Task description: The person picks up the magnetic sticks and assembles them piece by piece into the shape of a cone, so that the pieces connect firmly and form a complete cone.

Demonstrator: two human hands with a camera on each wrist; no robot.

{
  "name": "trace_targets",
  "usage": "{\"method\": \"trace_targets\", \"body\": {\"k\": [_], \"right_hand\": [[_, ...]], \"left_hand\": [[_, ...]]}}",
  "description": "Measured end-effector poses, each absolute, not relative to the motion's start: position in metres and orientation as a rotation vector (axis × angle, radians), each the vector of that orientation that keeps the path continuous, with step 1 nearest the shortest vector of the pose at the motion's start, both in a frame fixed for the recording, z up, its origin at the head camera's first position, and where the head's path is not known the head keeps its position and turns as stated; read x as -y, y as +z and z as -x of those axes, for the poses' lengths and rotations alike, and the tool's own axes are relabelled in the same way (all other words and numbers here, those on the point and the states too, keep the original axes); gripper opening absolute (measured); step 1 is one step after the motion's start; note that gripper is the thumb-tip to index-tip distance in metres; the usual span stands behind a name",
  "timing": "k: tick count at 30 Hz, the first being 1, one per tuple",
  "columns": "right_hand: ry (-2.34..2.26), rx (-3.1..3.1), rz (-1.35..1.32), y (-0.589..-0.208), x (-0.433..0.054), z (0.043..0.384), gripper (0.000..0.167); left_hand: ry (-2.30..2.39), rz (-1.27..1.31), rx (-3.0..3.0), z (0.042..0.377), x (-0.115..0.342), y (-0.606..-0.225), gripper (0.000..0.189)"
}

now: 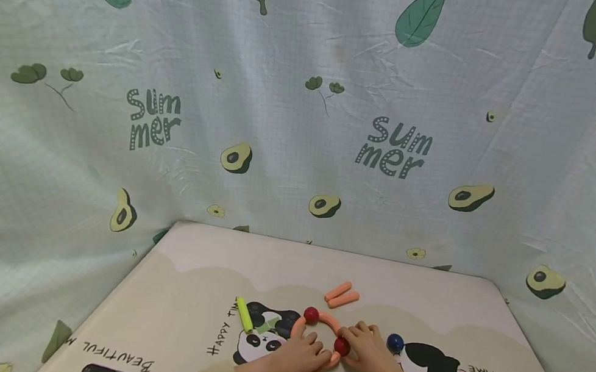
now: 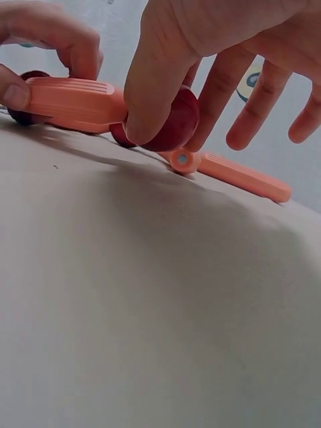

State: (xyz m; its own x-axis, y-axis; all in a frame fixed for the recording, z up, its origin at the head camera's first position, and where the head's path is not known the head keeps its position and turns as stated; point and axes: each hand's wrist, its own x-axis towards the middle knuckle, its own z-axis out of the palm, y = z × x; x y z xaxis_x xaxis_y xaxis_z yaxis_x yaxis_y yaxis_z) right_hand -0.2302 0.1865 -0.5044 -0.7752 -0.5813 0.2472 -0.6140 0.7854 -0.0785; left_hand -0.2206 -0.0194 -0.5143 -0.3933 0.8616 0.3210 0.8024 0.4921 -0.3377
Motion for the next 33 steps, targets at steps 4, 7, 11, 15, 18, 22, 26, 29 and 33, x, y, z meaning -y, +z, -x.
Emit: {"method": "trace_targets", "body": {"k": [4, 7, 11, 15, 18, 22, 26, 29, 33], "right_hand": [[0.222, 2.788, -0.953, -0.504, -0.187, 0.231, 0.037], [0.231, 2.817, -0.958, -0.504, -0.186, 0.231, 0.037], [0.224, 2.842, -0.964, -0.505, -0.186, 0.232, 0.039], [0.220, 2.849, -0.975, -0.505, -0.187, 0.232, 0.037], [0.243, 2.881, -0.971, -0.501, -0.188, 0.233, 0.036], [0.274, 2.921, -0.946, -0.495, -0.189, 0.235, 0.036], [0.253, 2.887, -0.934, -0.493, -0.191, 0.241, 0.034], [0.166, 2.815, -0.947, -0.493, -0.192, 0.246, 0.033], [0.053, 2.712, -0.986, -0.495, -0.191, 0.254, 0.035]], "left_hand": [[0.169, 1.390, 2.306, 0.221, 0.020, -0.513, 0.013], [0.181, 1.390, 2.318, 0.221, 0.021, -0.513, 0.015], [0.187, 1.385, 2.326, 0.221, 0.021, -0.514, 0.018], [0.167, 1.386, 2.335, 0.220, 0.020, -0.515, 0.017], [0.164, 1.377, 2.331, 0.220, 0.019, -0.516, 0.015], [0.153, 1.370, 2.336, 0.220, 0.018, -0.516, 0.013], [0.135, 1.371, 2.360, 0.219, 0.018, -0.516, 0.014], [0.122, 1.371, 2.372, 0.219, 0.018, -0.515, 0.014], [0.115, 1.379, 2.392, 0.219, 0.017, -0.512, 0.015]]}}
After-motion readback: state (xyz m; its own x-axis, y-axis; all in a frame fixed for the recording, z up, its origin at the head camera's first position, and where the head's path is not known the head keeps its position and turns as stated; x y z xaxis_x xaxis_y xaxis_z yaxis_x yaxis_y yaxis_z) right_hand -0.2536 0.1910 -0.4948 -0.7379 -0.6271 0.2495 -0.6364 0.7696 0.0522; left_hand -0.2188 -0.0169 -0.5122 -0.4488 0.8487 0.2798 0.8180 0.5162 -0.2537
